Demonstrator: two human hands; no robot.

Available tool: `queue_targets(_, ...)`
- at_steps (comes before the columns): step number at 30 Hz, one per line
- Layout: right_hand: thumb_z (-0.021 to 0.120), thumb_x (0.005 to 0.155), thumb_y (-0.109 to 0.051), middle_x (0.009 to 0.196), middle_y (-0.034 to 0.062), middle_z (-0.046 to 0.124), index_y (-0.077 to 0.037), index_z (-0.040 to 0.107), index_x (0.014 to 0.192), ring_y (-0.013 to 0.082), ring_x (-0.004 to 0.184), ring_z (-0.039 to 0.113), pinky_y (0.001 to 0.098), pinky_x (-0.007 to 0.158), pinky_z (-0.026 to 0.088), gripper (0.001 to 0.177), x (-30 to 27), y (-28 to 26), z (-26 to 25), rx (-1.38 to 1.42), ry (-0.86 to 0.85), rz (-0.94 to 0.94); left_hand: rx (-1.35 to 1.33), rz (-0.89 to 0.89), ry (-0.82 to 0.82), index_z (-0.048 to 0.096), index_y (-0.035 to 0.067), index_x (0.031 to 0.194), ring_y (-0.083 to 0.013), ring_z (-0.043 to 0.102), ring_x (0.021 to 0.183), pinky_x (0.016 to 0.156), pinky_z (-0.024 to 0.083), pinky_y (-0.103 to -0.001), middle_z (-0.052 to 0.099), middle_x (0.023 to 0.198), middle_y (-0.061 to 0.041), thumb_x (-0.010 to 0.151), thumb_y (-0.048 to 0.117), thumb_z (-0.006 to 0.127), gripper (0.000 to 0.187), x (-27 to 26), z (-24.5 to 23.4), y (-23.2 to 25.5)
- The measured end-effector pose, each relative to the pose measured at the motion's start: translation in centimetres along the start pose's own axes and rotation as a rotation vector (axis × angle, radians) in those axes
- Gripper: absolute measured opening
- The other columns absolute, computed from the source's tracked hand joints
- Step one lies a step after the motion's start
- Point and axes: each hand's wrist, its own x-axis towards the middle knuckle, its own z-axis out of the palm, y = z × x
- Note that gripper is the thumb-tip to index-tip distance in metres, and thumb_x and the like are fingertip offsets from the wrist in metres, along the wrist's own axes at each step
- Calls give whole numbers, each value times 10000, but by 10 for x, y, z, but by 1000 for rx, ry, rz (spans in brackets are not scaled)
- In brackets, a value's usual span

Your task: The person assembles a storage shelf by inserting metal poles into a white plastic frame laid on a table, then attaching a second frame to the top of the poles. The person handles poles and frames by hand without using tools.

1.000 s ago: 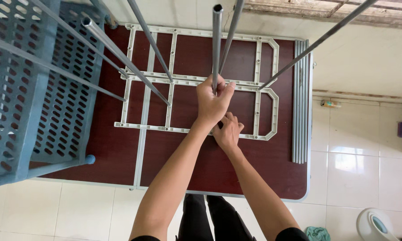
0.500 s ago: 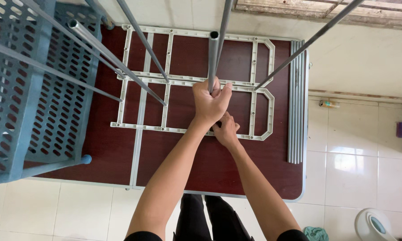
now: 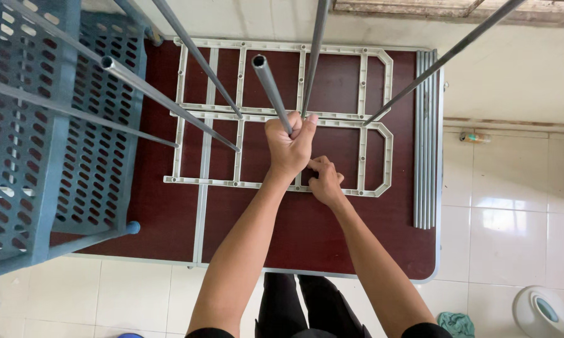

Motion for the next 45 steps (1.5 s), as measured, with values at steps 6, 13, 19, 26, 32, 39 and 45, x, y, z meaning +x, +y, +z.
queue_targets(6, 617, 698, 64, 1159, 106, 646, -54, 755, 994, 314, 1127, 613, 500, 801, 340, 347, 3, 8, 6, 14, 14, 21, -22, 11, -66, 291, 96, 612, -58, 275, 484, 474, 211, -297, 298, 527, 39, 961, 27, 700, 541, -7, 9, -4)
queue_targets(13, 650, 711, 21, 1153, 87, 653, -62, 726, 1004, 294, 1096, 621, 488, 796, 337, 314, 6, 15, 10, 24, 36, 17, -46, 17, -73, 315, 94, 619, -60, 285, 483, 464, 237, -297, 313, 529, 39, 955, 22, 702, 519, -11, 11, -9)
queue_targets(19, 656, 673, 29, 1131, 58, 655, -161, 769, 1172, 239, 1085, 595, 465, 875, 336, 546, 3, 4, 4, -11, 33, -6, 4, 33, -32, 291, 110, 607, -58, 277, 479, 474, 193, -295, 300, 520, 50, 955, 47, 710, 548, -7, -5, -10)
queue_targets(26, 630, 750, 39, 1063, 79, 654, -182, 704, 1319, 207, 893, 650, 365, 823, 511, 615, -12, -12, -20, 119, 53, -118, 10, -95, -71, 323, 106, 636, -56, 310, 529, 485, 241, -287, 344, 554, 43, 966, 118, 708, 507, -9, -9, -2)
queue_targets(32, 611, 817, 89, 955, 111, 704, -76, 775, 1151, 201, 825, 673, 326, 745, 557, 407, -30, 16, -63, 146, 255, -205, 223, -131, -198, 561, 50, 945, -99, 547, 746, 688, 429, -299, 595, 794, -38, 909, 138, 733, 197, -36, -19, 3)
queue_targets(39, 619, 846, 71, 1006, 140, 721, -23, 773, 1038, 234, 850, 712, 340, 740, 575, 263, -47, 58, -132, -35, 427, -188, 476, -39, 10, 513, 8, 1162, -172, 542, 883, 764, 463, -342, 539, 996, -104, 831, 57, 742, 406, -80, -23, -12)
queue_targets(45, 761, 889, -156, 996, 195, 682, 3, 726, 993, 379, 933, 659, 465, 843, 523, 193, -66, 82, -166, -276, 630, 122, 465, -133, -26, 538, 31, 1057, -166, 498, 701, 611, 435, -325, 478, 817, -53, 846, 26, 713, 274, -123, 7, -20)
